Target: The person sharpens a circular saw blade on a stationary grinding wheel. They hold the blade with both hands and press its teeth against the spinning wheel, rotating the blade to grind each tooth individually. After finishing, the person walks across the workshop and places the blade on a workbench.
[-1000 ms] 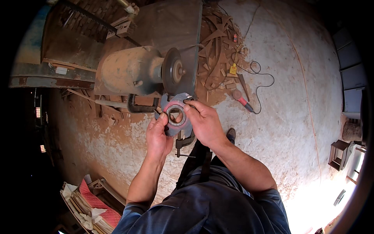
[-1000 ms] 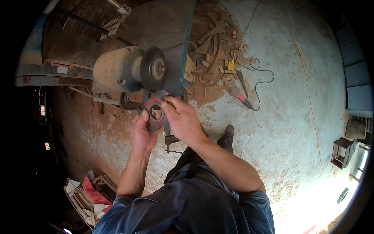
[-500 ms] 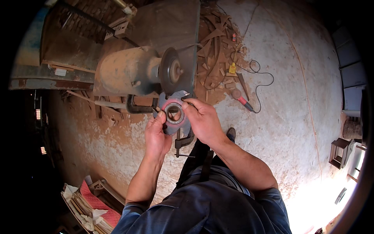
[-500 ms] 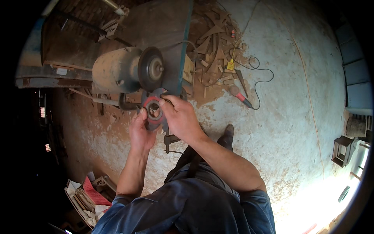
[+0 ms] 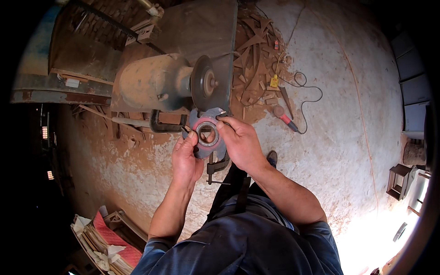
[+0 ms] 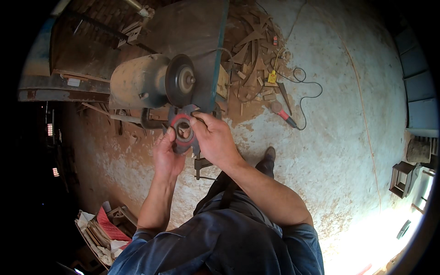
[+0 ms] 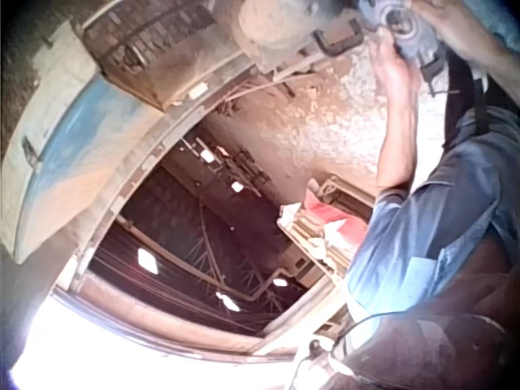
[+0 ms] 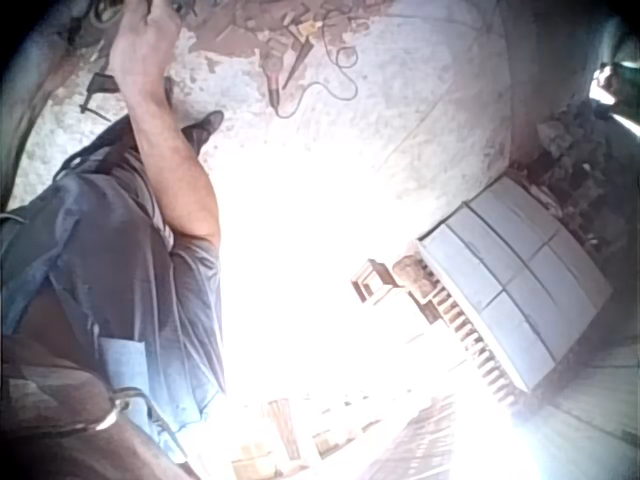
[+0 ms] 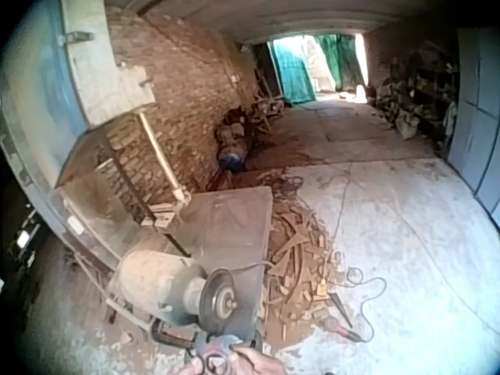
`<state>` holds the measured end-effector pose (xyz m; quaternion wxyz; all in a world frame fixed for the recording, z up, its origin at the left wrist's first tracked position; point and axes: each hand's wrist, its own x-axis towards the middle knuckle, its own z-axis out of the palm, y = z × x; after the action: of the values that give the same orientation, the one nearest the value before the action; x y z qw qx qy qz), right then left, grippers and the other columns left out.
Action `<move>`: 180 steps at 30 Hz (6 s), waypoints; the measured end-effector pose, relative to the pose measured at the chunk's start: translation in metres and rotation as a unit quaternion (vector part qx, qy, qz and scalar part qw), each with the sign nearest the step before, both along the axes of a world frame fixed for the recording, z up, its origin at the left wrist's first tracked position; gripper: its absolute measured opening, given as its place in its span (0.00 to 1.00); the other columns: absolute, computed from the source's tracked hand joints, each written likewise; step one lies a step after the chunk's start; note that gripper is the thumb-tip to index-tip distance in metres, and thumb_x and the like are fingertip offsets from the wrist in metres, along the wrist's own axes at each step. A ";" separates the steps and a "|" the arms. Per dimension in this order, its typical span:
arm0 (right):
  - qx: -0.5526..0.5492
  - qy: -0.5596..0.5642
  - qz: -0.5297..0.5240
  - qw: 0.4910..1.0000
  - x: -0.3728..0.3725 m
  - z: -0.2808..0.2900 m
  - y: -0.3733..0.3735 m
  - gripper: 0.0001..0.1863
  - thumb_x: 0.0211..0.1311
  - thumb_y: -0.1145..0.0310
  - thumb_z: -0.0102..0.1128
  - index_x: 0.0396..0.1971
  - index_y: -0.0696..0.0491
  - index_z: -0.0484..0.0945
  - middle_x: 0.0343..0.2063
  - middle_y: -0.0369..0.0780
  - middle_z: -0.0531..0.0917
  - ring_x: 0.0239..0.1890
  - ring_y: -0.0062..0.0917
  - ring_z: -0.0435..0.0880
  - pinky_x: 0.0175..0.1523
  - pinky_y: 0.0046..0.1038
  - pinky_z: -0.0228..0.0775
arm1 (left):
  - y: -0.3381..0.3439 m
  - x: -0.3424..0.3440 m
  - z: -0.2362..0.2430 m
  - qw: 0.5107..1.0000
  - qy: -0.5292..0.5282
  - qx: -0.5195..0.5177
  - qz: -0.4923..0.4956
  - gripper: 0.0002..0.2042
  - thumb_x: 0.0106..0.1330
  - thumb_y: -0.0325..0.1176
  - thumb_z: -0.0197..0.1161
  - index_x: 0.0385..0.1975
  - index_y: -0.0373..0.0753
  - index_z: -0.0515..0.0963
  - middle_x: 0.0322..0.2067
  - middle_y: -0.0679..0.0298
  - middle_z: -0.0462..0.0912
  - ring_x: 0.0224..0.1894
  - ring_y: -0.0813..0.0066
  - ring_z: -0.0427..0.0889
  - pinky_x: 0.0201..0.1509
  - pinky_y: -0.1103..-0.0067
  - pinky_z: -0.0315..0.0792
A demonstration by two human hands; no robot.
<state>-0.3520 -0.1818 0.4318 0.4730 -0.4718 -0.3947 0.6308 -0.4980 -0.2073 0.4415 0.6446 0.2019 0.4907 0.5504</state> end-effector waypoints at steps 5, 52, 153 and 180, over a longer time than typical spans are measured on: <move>0.011 -0.025 0.006 1.000 0.001 0.000 -0.003 0.15 0.64 0.65 0.53 0.41 0.62 0.76 0.29 0.43 0.81 0.33 0.24 0.79 0.40 0.24 0.69 | -0.002 0.005 0.004 0.999 0.031 -0.008 0.007 0.14 0.65 0.40 0.57 0.43 0.36 0.75 0.37 0.64 0.81 0.39 0.73 0.80 0.43 0.74 0.73; 0.094 -0.032 0.163 0.982 0.007 0.045 -0.048 0.19 0.59 0.69 0.60 0.49 0.61 0.72 0.33 0.44 0.83 0.33 0.23 0.82 0.38 0.26 0.74 | -0.034 -0.023 -0.041 0.947 -0.311 -0.056 -0.055 0.14 0.67 0.44 0.51 0.34 0.38 0.74 0.31 0.59 0.78 0.32 0.65 0.78 0.34 0.68 0.74; 0.076 -0.095 0.103 0.987 0.010 0.023 -0.040 0.12 0.61 0.68 0.55 0.41 0.58 0.75 0.24 0.48 0.80 0.25 0.34 0.81 0.32 0.28 0.71 | -0.029 -0.026 -0.031 0.977 -0.201 0.015 -0.075 0.10 0.64 0.34 0.60 0.40 0.35 0.77 0.39 0.59 0.82 0.42 0.69 0.81 0.51 0.72 0.74; -0.030 0.006 0.089 0.996 0.005 -0.005 0.001 0.14 0.64 0.65 0.52 0.41 0.60 0.75 0.27 0.43 0.79 0.31 0.23 0.77 0.40 0.26 0.69 | -0.008 0.001 0.004 0.999 -0.011 0.005 0.038 0.10 0.66 0.31 0.54 0.41 0.34 0.76 0.38 0.59 0.82 0.42 0.68 0.82 0.47 0.71 0.75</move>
<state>-0.3471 -0.1813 0.4272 0.4033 -0.4447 -0.4132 0.6847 -0.4971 -0.2154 0.4454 0.6276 0.1805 0.4882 0.5790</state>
